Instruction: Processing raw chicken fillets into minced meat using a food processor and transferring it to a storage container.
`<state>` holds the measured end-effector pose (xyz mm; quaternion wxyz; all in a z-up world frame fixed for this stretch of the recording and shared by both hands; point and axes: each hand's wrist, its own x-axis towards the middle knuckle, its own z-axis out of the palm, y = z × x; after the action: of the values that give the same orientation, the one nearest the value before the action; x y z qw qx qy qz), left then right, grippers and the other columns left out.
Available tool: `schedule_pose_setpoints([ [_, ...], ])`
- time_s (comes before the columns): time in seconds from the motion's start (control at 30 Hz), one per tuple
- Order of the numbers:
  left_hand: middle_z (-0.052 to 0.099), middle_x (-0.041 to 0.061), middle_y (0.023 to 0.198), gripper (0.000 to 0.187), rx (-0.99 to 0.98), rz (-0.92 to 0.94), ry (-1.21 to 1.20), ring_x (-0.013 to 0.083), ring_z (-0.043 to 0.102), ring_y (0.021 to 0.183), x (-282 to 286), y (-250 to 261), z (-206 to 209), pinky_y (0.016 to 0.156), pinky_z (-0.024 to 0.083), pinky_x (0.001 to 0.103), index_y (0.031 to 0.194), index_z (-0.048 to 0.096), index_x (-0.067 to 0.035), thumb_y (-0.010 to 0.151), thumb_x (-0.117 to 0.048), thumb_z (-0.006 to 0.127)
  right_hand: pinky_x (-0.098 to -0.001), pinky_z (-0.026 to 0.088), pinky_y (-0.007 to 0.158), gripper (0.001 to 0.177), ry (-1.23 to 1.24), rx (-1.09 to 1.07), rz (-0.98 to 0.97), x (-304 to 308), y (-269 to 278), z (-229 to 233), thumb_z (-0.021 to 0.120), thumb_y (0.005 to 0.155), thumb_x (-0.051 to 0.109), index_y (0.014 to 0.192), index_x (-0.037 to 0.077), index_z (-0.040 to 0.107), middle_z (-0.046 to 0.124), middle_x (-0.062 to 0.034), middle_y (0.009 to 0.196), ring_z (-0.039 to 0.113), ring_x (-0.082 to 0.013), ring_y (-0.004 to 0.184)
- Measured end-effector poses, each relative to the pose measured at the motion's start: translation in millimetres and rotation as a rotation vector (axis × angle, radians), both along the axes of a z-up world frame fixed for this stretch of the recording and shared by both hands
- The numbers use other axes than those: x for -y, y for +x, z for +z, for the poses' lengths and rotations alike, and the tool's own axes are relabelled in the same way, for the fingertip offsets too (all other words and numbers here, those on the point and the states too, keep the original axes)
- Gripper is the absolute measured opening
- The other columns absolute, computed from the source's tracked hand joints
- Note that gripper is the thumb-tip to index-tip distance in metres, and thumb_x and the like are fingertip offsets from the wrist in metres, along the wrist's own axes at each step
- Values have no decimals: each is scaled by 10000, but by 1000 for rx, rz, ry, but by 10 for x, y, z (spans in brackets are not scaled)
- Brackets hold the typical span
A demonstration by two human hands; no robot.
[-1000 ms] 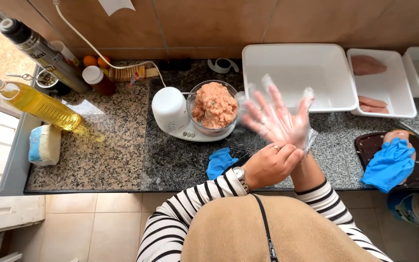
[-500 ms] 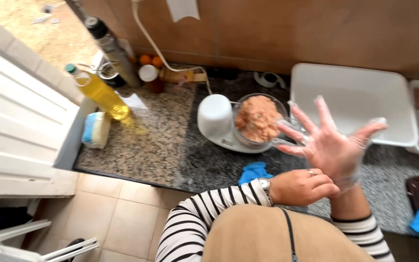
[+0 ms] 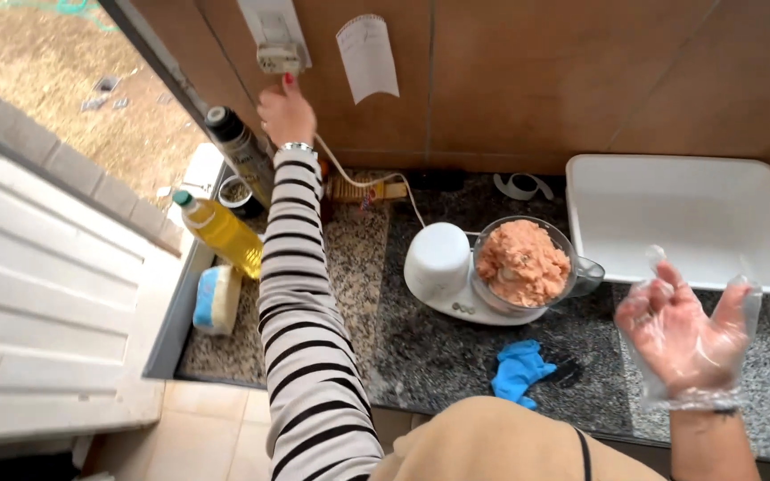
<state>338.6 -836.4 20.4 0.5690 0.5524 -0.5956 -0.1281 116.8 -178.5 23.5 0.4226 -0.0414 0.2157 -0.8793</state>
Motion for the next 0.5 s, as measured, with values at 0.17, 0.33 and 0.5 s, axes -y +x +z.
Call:
schedule_pose_setpoints([
  [0.17, 695, 178, 874, 426, -15, -302, 131, 359, 673, 861, 1141, -149, -915, 786, 512, 473, 941, 662, -43, 1084, -370, 427, -451, 478, 1033, 722, 48, 24, 4, -61, 23, -116, 717, 1013, 591, 1337, -32, 551, 604, -77, 1059, 583, -269, 1103],
  [0.33, 627, 30, 756, 301, -768, -656, 378, 168, 589, 662, 86, 158, -738, 593, 491, 341, 881, 658, -59, 1054, -275, 538, -489, 489, 1031, 596, -62, 52, 78, 36, 29, -48, 643, 1100, 477, 1327, -69, 564, 624, -133, 1079, 581, -316, 1113],
  [0.5, 731, 130, 763, 412, 289, -692, 452, 205, 690, 721, -1359, 576, -751, 698, 514, 367, 985, 755, -45, 1084, -310, 455, -363, 525, 880, 340, 387, -400, -107, 236, -87, -135, 656, 1117, 274, 1294, -14, 622, 645, -93, 1078, 627, -218, 1019],
])
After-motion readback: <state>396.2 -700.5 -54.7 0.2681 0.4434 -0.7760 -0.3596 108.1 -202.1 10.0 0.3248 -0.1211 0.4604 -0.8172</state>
